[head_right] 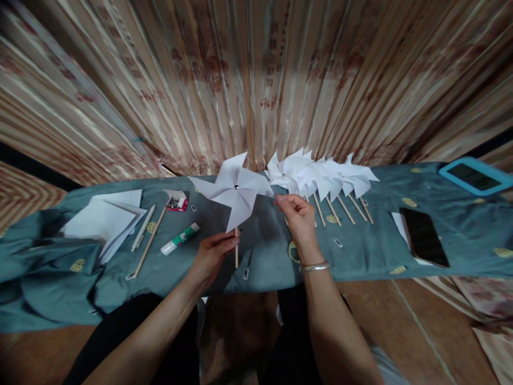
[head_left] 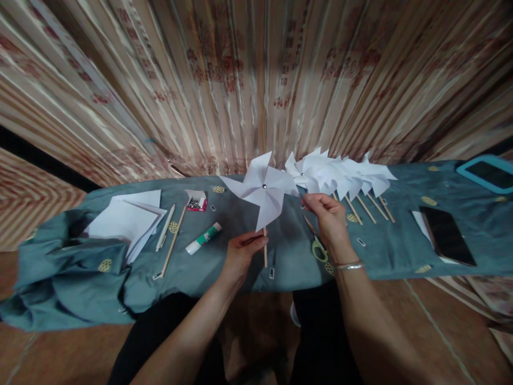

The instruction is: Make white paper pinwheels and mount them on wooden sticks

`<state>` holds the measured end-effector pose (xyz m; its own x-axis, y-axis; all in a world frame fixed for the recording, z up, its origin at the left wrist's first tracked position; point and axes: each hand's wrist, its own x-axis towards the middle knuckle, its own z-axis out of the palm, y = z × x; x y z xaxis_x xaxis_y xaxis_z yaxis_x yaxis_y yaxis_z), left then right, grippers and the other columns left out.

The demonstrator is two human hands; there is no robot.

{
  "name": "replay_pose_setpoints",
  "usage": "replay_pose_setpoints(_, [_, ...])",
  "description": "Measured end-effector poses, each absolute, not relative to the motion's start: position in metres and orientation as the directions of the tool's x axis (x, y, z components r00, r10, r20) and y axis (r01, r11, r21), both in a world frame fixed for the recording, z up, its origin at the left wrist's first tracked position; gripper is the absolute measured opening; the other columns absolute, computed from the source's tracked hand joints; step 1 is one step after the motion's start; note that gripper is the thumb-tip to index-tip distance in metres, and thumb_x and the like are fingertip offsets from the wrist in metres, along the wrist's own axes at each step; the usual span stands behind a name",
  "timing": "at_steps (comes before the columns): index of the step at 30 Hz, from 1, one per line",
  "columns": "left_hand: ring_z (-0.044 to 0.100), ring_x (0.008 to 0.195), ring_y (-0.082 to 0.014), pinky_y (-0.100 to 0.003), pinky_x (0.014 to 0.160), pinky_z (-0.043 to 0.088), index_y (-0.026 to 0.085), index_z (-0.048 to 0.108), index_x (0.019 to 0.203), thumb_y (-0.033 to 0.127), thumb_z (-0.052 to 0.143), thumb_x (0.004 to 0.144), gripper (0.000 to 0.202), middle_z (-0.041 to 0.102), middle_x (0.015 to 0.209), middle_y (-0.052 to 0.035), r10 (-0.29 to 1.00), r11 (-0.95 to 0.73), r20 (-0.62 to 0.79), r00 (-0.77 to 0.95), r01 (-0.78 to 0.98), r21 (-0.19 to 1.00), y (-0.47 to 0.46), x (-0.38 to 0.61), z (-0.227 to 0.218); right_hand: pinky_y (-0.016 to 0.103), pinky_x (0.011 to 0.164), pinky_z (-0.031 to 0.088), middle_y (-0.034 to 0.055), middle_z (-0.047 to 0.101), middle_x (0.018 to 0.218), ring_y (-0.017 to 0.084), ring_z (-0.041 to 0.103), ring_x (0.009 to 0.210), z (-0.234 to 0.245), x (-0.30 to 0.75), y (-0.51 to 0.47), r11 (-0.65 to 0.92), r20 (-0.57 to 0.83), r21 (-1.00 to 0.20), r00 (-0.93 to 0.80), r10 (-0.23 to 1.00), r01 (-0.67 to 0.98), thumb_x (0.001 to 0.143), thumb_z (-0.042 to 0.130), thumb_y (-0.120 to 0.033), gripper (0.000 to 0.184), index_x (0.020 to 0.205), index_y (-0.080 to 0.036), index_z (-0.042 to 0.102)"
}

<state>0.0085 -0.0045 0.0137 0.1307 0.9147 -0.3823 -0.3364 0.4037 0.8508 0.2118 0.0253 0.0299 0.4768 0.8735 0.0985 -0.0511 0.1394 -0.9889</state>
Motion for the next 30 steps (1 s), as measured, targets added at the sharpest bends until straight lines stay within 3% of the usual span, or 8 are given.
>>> replay_pose_setpoints(5, [0.064, 0.076, -0.0155, -0.028, 0.074, 0.047, 0.018, 0.080, 0.076, 0.030, 0.089, 0.049, 0.031, 0.077, 0.084, -0.0068, 0.909, 0.415, -0.377, 0.177, -0.309, 0.855, -0.009, 0.008, 0.014, 0.031, 0.067, 0.049, 0.0009, 0.072, 0.072, 0.016, 0.063, 0.068, 0.029, 0.216, 0.034, 0.176, 0.143, -0.984, 0.514, 0.846, -0.016, 0.061, 0.081, -0.045, 0.031, 0.079, -0.021, 0.072])
replay_pose_setpoints(13, [0.063, 0.071, -0.0146, -0.027, 0.070, 0.047, 0.018, 0.080, 0.074, 0.028, 0.090, 0.047, 0.031, 0.077, 0.080, -0.0065, 0.911, 0.412, -0.386, 0.142, -0.317, 0.854, -0.005, 0.008, 0.015, 0.029, 0.062, 0.046, -0.0010, 0.069, 0.062, 0.014, 0.057, 0.059, 0.027, 0.213, 0.035, 0.124, 0.103, -0.992, 0.467, 0.878, -0.015, 0.058, 0.083, -0.043, 0.026, 0.069, -0.021, 0.074])
replay_pose_setpoints(30, [0.065, 0.074, -0.0153, -0.028, 0.073, 0.048, 0.018, 0.080, 0.075, 0.031, 0.091, 0.046, 0.033, 0.077, 0.079, -0.0057, 0.923, 0.383, -0.372, 0.097, -0.329, 0.863, 0.000, 0.006, 0.017, 0.028, 0.063, 0.045, 0.0003, 0.070, 0.065, 0.014, 0.057, 0.061, 0.024, 0.206, 0.025, 0.037, 0.028, -0.999, 0.245, 0.969, -0.033, 0.063, 0.082, -0.052, 0.032, 0.064, -0.021, 0.073])
